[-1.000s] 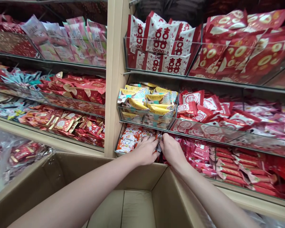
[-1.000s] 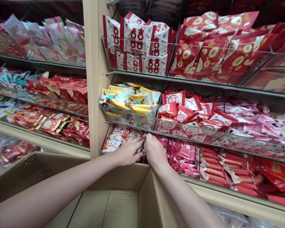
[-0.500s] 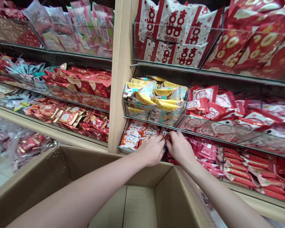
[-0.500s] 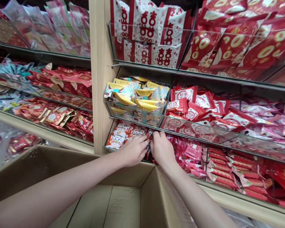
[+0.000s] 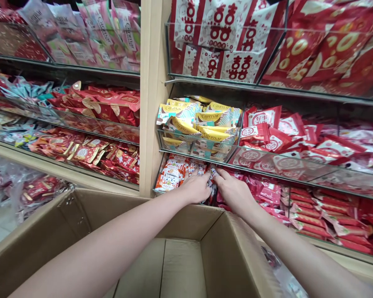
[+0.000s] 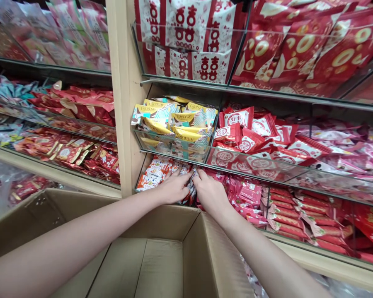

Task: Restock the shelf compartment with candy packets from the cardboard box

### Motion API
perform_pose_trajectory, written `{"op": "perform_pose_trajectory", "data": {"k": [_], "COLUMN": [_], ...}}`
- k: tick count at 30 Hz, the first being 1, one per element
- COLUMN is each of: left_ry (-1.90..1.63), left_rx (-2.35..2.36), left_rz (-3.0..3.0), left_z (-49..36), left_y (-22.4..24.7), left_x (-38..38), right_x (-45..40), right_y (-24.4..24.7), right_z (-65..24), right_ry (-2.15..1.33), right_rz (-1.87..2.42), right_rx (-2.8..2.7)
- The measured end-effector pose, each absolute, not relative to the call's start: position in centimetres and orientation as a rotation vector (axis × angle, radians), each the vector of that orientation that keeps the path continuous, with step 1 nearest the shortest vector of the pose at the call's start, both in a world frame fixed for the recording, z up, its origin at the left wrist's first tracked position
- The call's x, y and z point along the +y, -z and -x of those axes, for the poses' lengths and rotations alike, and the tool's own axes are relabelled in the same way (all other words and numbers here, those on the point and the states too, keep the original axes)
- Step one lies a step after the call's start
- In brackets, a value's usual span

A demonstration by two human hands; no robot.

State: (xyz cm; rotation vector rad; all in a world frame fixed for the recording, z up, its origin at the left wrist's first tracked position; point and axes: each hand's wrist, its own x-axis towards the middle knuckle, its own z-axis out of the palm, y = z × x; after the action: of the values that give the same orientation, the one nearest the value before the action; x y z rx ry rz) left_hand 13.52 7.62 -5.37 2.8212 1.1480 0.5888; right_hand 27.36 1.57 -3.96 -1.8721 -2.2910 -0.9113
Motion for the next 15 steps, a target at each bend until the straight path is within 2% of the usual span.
{"op": "perform_pose_trajectory", "data": {"k": [8, 15], "left_ry": [-0.531, -0.352], "left_rx": [1.117, 1.281], "left_rz": [-2.906, -3.026], "left_z": [-12.4, -8.5], "left_y": [3.3, 0.8], "left_x": [8.6, 10.5], "right_x": [1.5, 1.2], "right_y": [4.7, 3.1], "right_z": [-27.9, -25.8], "right_ry": [0.804, 0.818], "right_rz": [1.788, 1.451], "right_rx": [-2.231, -2.306]}}
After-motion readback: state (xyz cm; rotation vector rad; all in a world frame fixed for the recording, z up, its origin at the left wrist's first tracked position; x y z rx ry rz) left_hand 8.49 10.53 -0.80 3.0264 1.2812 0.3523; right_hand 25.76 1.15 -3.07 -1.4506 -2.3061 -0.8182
